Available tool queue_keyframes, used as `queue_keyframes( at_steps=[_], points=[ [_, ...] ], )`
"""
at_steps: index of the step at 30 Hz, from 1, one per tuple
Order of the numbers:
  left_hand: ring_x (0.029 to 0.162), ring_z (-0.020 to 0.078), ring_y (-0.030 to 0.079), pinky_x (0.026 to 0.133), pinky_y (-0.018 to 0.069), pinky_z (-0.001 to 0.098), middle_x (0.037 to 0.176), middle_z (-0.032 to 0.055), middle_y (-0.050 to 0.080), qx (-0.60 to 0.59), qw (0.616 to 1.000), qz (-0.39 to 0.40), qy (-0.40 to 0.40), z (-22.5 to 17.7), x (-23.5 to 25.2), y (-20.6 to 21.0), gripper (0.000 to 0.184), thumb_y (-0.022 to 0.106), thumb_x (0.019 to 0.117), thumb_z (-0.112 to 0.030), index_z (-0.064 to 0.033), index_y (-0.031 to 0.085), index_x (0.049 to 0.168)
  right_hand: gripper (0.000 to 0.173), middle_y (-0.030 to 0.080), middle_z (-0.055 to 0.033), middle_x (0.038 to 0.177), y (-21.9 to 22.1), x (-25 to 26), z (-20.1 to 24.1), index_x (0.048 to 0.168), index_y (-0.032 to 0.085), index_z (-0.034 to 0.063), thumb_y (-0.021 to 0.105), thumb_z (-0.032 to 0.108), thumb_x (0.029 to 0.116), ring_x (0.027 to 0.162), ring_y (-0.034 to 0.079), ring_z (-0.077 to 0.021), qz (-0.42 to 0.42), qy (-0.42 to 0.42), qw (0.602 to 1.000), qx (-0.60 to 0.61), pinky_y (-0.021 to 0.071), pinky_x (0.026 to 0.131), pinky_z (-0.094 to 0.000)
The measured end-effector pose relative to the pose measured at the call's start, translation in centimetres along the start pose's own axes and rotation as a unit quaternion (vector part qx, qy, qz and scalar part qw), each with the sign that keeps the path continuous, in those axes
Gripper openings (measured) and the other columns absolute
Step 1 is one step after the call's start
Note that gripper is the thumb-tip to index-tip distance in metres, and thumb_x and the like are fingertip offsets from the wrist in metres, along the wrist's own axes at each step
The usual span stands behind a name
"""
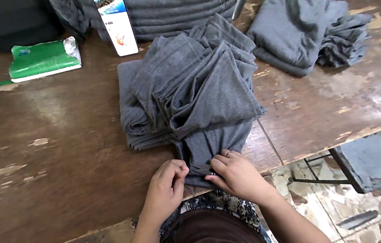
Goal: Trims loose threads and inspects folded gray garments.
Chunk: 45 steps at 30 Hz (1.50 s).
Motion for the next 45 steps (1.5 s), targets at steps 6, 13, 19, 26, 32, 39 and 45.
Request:
queue_keyframes(
  at_steps=[6, 13, 19, 26, 32, 39, 45],
  points=[
    [0.088, 0.0016, 0.062, 0.072, 0.0498, 0.0110, 0.100, 0.0068, 0.066, -0.005, 1.000, 0.000, -0.005, 0.1, -0.3, 0.2, 0.006, 0.054, 0.0999, -0.007, -0.0050, 0.053, 0.095, 0.055, 0.065, -0.0080, 0.076, 0.2, 0.1, 0.0, 0.083, 0.062, 0.0096, 0.035, 0.051, 0.1070, 0.079, 0.066, -0.0314, 0.003, 0.003, 1.000, -0.003, 0.0518, 0.066, -0.0451],
    [0.086, -0.0001, 0.062, 0.070, 0.0492, 0.0101, 0.100, 0.0062, 0.066, -0.020, 1.000, -0.002, -0.009, 0.3, -0.4, 0.2, 0.006, 0.055, 0.1003, -0.008, -0.0051, 0.053, 0.095, 0.055, 0.065, -0.0078, 0.077, 0.1, 0.0, 0.0, 0.084, 0.063, 0.0099, 0.035, 0.051, 0.1067, 0.079, 0.066, -0.0312, 0.007, 0.005, 1.000, -0.003, 0.0514, 0.065, -0.0445],
    [0.083, -0.0018, 0.061, 0.068, 0.0487, 0.0090, 0.100, 0.0047, 0.065, -0.045, 0.999, 0.000, -0.012, 0.2, -0.5, 0.0, 0.008, 0.057, 0.1009, -0.009, -0.0061, 0.053, 0.095, 0.055, 0.065, -0.0066, 0.074, 0.2, 0.2, 0.0, 0.082, 0.063, 0.0104, 0.034, 0.050, 0.1073, 0.076, 0.066, -0.0301, 0.001, 0.015, 1.000, -0.003, 0.0508, 0.064, -0.0441],
    [0.089, 0.0011, 0.067, 0.076, 0.0549, 0.0134, 0.099, -0.0003, 0.070, -0.077, 0.997, -0.005, 0.001, -0.3, -0.8, -0.6, 0.007, 0.065, 0.0976, -0.011, -0.0104, 0.058, 0.095, 0.057, 0.062, -0.0061, 0.071, 0.0, 0.3, 0.3, 0.086, 0.062, 0.0107, 0.036, 0.058, 0.1052, 0.072, 0.065, -0.0297, -0.005, -0.006, 1.000, -0.009, 0.0514, 0.063, -0.0434],
    [0.082, 0.0016, 0.066, 0.074, 0.0548, 0.0156, 0.089, -0.0022, 0.071, -0.117, 0.991, 0.054, 0.026, -0.7, -0.7, -0.4, 0.015, 0.067, 0.0994, -0.023, -0.0112, 0.060, 0.092, 0.053, 0.061, -0.0054, 0.065, 0.4, 0.6, 0.2, 0.082, 0.063, 0.0110, 0.036, 0.049, 0.1072, 0.068, 0.065, -0.0286, -0.018, 0.007, 1.000, 0.000, 0.0513, 0.062, -0.0434],
    [0.098, 0.0055, 0.067, 0.090, 0.0541, 0.0205, 0.099, -0.0003, 0.073, -0.027, 0.996, 0.049, 0.065, -1.4, 0.2, -1.0, 0.016, 0.064, 0.1018, -0.023, -0.0091, 0.068, 0.109, 0.055, 0.050, -0.0063, 0.070, -0.7, -0.5, -1.6, 0.089, 0.055, 0.0062, 0.034, 0.053, 0.1087, 0.069, 0.053, -0.0202, -0.042, 0.018, 0.984, 0.173, 0.0468, 0.069, -0.0361],
    [0.096, 0.0136, 0.071, 0.092, 0.0545, 0.0245, 0.099, 0.0034, 0.077, 0.177, 0.983, 0.047, 0.030, -1.5, 1.6, 0.8, 0.025, 0.062, 0.0988, -0.012, -0.0060, 0.072, 0.121, 0.056, 0.051, -0.0058, 0.070, -1.0, -1.1, -1.8, 0.089, 0.057, 0.0053, 0.035, 0.054, 0.1079, 0.068, 0.053, -0.0176, -0.052, 0.035, 0.983, 0.172, 0.0454, 0.065, -0.0328]
  ],
)
Point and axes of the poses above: each hand's wrist, its own x-axis towards the middle knuckle, its own y-axis out of the palm, z = x × y, the point moved 3 cm from there along x, towards the middle knuckle
